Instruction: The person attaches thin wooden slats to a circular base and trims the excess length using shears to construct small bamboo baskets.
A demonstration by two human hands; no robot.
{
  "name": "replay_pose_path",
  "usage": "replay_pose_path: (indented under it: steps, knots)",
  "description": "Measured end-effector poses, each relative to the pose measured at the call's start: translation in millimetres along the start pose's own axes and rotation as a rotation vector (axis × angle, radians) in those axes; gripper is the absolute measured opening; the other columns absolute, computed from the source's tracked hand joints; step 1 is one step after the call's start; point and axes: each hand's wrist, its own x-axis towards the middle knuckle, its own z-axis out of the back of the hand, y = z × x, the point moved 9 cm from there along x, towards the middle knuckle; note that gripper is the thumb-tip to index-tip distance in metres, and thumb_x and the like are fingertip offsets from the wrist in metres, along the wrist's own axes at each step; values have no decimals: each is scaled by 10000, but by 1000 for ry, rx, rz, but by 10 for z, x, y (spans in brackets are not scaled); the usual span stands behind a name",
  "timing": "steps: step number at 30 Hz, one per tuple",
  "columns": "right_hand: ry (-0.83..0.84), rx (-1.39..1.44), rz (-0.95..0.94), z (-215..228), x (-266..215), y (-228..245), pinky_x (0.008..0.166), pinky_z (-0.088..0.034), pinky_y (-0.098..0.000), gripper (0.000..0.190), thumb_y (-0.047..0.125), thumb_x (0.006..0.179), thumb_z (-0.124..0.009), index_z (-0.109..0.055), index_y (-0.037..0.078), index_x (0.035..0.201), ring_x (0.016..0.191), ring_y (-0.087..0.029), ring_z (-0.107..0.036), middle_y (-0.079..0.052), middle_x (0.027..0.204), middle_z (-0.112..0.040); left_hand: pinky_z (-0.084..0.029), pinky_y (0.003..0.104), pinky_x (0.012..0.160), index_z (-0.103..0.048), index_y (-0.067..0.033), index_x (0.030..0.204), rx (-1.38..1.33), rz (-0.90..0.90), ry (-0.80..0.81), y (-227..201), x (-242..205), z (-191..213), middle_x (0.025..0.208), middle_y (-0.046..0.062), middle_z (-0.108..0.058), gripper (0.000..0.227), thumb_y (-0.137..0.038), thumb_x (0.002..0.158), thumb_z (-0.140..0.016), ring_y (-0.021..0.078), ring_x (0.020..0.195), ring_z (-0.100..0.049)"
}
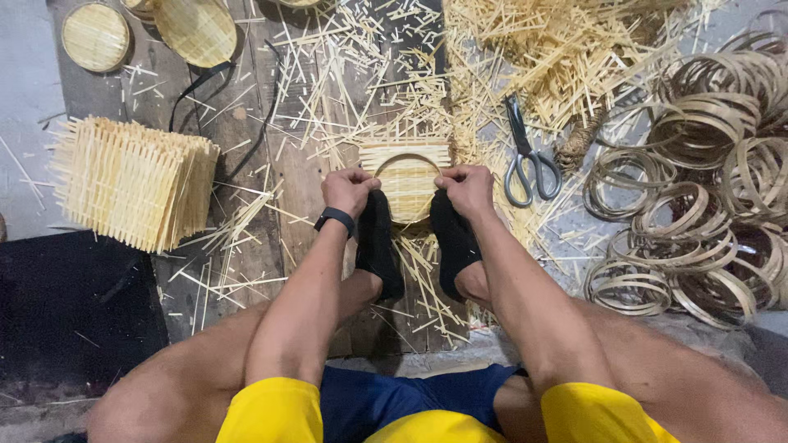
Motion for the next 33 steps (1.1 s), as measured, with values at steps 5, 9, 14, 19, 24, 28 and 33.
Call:
replay_pose_path:
  steps: [5,9,14,19,24,28,33]
  knots:
    - [-290,-307,230,124,-383,466,558,-533,-376,197,247,935,-792,-802,61,872,644,-214,-640,-74,753,-675,-581,371,771,-823,-100,900,461,-310,-57,-533,-88,-26,991,94,-750,121,-186,821,-856,228,848,-694]
    - [156,346,-663,-706,-1107,-97,405,-424,-314,519,457,986,-648,-666,-12,765,486,-174,-574,-83,604,-624,-537,404,883,-802,-146,1053,375,-856,-79,-1118,-132,-336,1169,105,-674,238,-314,891,-751,279,1059,-611]
    - [63,762,-606,-1129,-1249,-339,459,-500,-275,324,278,914,-773,-637,7,801,525,-105,-615,-23,660,-654,-528,431,874,-802,-151,1051,268,-641,62,-788,92,-596,1063,104,-656,256,-355,1005,-654,301,1022,-606]
    - [-48,602,-540,-1251,-1235,-583,450,-449,-268,319,258,920,-774,-629,8,783,497,-97,-565,-40,635,-642,-559,417,781,-797,-140,974,55,-562,8,-556,308,-733,951,94,-686,201,-287,981,-662,288,868,-669]
    - [5,495,-514,-1108,-1176,-360,473,-463,-277,341,279,930,-765,-667,-3,765,505,-109,-581,-51,619,-641,-566,348,665,-792,-84,896,-60,-365,149,-361,543,-823,782,86,-745,238,-310,921,-721,178,690,-698]
    - [114,20,-429,-448,-802,-46,627,-541,-286,294,346,953,-719,-768,79,843,655,-109,-665,-25,717,-709,-533,297,646,-761,12,812,-98,-162,257,-249,611,-879,752,83,-756,380,-353,912,-789,84,682,-633]
    - [-163,254,-245,-60,-69,112,713,-557,-265,230,235,805,-850,-813,34,911,760,-108,-709,-64,865,-793,-535,257,662,-764,6,788,-304,-112,293,-101,689,-972,809,-14,-762,336,-320,843,-821,52,718,-643]
